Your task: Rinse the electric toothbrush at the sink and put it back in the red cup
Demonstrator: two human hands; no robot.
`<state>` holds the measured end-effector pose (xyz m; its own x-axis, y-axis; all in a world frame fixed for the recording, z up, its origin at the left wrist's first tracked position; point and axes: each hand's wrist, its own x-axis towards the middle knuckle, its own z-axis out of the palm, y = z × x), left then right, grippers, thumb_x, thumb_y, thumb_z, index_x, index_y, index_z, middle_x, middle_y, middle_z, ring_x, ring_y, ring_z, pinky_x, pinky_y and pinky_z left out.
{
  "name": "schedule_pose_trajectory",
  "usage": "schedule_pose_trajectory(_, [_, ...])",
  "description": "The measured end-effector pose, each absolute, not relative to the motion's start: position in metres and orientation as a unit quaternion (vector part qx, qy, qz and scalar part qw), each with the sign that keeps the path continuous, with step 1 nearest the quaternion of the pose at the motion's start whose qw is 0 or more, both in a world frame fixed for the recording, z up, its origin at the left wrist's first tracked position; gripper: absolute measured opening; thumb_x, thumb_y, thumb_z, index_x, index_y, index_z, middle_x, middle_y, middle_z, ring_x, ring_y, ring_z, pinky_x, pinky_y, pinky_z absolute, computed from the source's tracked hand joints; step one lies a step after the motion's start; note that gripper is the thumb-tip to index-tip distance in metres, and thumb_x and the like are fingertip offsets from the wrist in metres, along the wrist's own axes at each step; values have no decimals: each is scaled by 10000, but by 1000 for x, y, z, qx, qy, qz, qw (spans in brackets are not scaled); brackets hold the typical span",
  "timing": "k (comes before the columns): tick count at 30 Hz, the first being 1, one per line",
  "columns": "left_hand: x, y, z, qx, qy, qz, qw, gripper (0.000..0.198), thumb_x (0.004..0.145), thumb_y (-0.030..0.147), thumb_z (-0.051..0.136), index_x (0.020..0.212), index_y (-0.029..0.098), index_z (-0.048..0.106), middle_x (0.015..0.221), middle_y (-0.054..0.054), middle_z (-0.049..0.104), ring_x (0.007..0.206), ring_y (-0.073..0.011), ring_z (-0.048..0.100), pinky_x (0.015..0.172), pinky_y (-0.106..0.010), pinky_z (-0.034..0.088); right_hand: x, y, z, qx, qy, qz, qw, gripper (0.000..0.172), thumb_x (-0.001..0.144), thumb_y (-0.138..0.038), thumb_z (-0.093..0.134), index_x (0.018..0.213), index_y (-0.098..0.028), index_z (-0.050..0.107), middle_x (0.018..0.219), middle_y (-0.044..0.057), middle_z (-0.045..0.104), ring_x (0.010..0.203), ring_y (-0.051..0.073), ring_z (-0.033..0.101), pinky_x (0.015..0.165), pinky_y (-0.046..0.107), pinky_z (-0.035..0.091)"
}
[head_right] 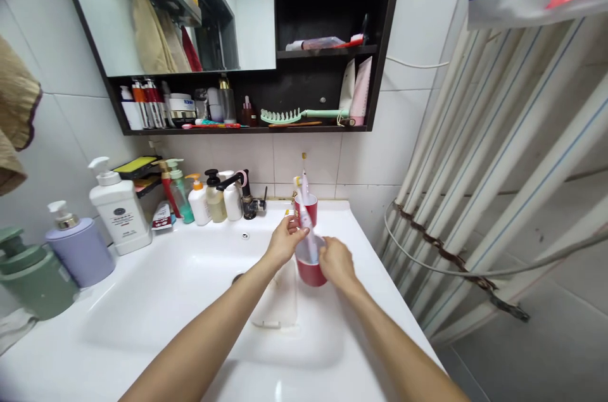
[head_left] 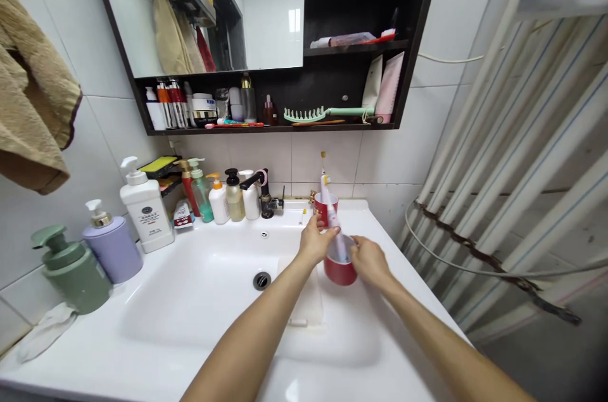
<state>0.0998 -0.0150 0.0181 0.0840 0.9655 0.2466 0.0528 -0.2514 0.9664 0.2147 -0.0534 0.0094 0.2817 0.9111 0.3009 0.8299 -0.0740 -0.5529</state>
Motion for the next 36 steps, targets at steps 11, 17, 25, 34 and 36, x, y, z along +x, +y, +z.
schedule_pose_trajectory(11, [25,2,23,406,379,697,454,181,593,231,507,749,147,470,624,-6,537,581,-98,515,585,-221,390,147,-36,-32,-729,-611,123,284,295,641,-94,300,786,-104,556,780,128,567,729,209,523,602,280,341])
schedule_pose_trajectory(17, [19,-9,26,363,323,662,571,229,594,263,527,769,141,445,610,-5,553,519,-89,523,541,-223,397,151,-35,-16,-713,-614,157,301,340,714,-242,292,933,-82,497,898,156,530,819,233,491,689,329,336])
schedule_pose_trajectory(25, [39,-20,10,324,280,577,696,180,622,231,520,751,114,473,587,-24,555,547,-117,546,556,-241,413,143,-89,-4,-477,-605,516,374,263,705,-384,364,852,-171,411,608,-33,440,461,72,438,463,214,383])
schedule_pose_trajectory(34, [33,-10,9,239,337,619,667,64,674,142,434,629,114,470,510,-17,544,482,-95,536,534,-221,414,143,-92,-12,-501,-594,524,349,237,707,-416,344,737,-182,367,547,-57,385,381,40,362,356,169,289])
schedule_pose_trajectory(36, [35,-8,7,231,347,627,658,64,674,142,432,624,117,463,491,-8,533,473,-95,532,528,-222,413,142,-92,-13,-509,-600,513,342,228,716,-403,327,757,-182,365,549,-57,378,382,39,360,355,168,286])
